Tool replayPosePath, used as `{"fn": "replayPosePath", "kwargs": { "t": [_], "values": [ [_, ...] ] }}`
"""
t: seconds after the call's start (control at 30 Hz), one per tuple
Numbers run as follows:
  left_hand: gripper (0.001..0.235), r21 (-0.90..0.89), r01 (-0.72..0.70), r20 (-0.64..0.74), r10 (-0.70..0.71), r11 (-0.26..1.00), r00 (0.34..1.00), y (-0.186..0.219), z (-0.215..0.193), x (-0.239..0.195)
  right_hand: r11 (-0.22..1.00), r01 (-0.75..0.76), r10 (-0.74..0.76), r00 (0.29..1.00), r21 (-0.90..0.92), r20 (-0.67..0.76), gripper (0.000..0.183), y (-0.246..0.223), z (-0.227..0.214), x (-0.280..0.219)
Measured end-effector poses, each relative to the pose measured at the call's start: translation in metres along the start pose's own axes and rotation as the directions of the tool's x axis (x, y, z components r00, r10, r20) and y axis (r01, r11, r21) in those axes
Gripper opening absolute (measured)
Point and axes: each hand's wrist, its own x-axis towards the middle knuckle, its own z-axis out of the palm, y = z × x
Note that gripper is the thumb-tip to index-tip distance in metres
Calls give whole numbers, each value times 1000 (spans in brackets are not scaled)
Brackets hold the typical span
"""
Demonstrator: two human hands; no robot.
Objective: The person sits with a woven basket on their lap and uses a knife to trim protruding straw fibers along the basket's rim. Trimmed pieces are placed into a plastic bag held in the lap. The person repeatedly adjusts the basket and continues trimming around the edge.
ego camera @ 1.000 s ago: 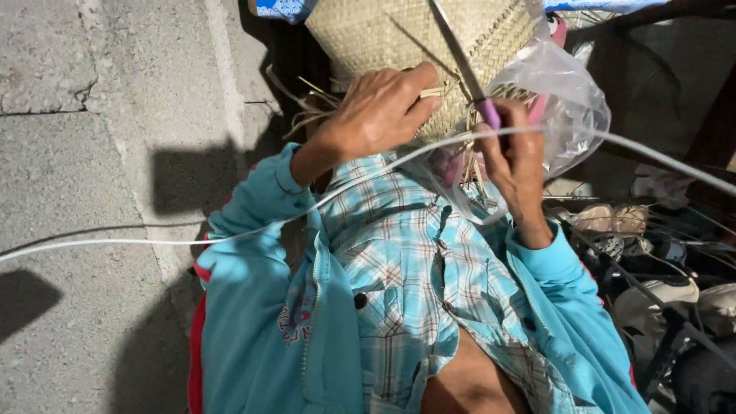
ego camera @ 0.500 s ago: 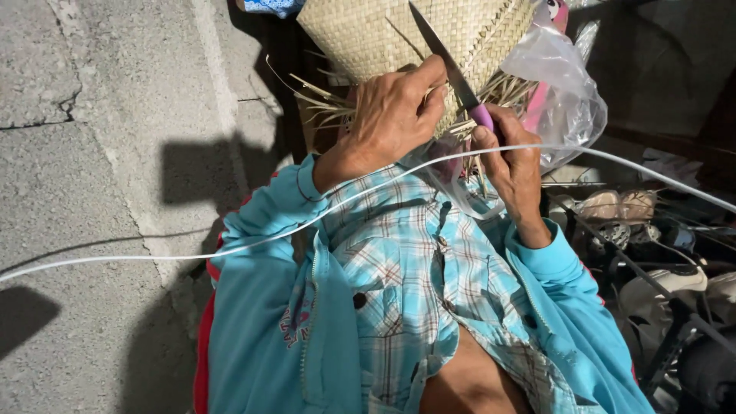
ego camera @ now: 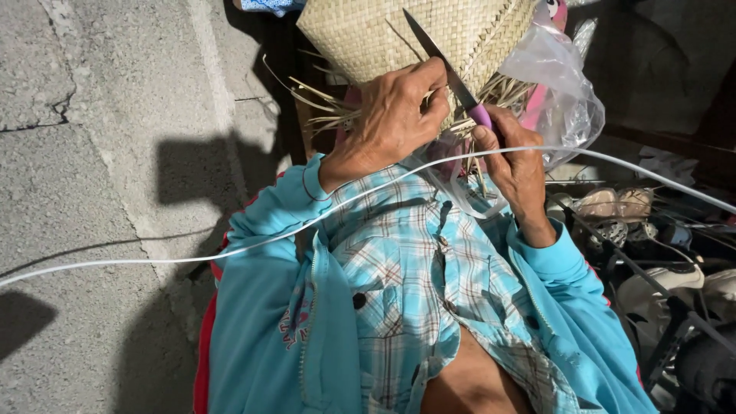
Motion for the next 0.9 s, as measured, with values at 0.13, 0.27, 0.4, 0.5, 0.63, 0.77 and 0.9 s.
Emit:
{"fn": "replayPosePath", "kwargs": {
  "t": [0.13, 0.27, 0.4, 0.5, 0.63, 0.77, 0.9],
  "values": [
    [11, 45, 47, -25, -46, 998, 999, -3, 5, -1, 1000, 1, -1, 1000, 11, 24, 31, 1, -1, 1],
    [11, 30, 50, -60, -48, 998, 997, -7, 11, 0, 998, -25, 23, 999, 59, 37, 33, 0, -1, 1],
    [12, 26, 75, -61, -73, 997, 995, -11, 15, -1, 997, -56, 54, 998, 52, 44, 35, 3, 0, 0],
    [11, -13, 72, -30, -72, 997, 997, -14, 17, -2, 993, -91, 87, 995, 69, 55, 38, 2, 1, -1],
    [11, -26, 81, -20, -82, 996, 996, -17, 19, -3, 991, -107, 102, 993, 79, 59, 34, 12, 8, -5],
    [14, 9, 10, -53, -10, 1000, 999, -24, 27, -7, 1000, -11, 11, 999, 10, 51, 30, 24, 15, -7],
    [11, -6, 5, -46, -6, 1000, 999, -27, 33, -11, 995, 96, -95, 995, -32, 35, 26, 38, 21, -6]
  ]
}}
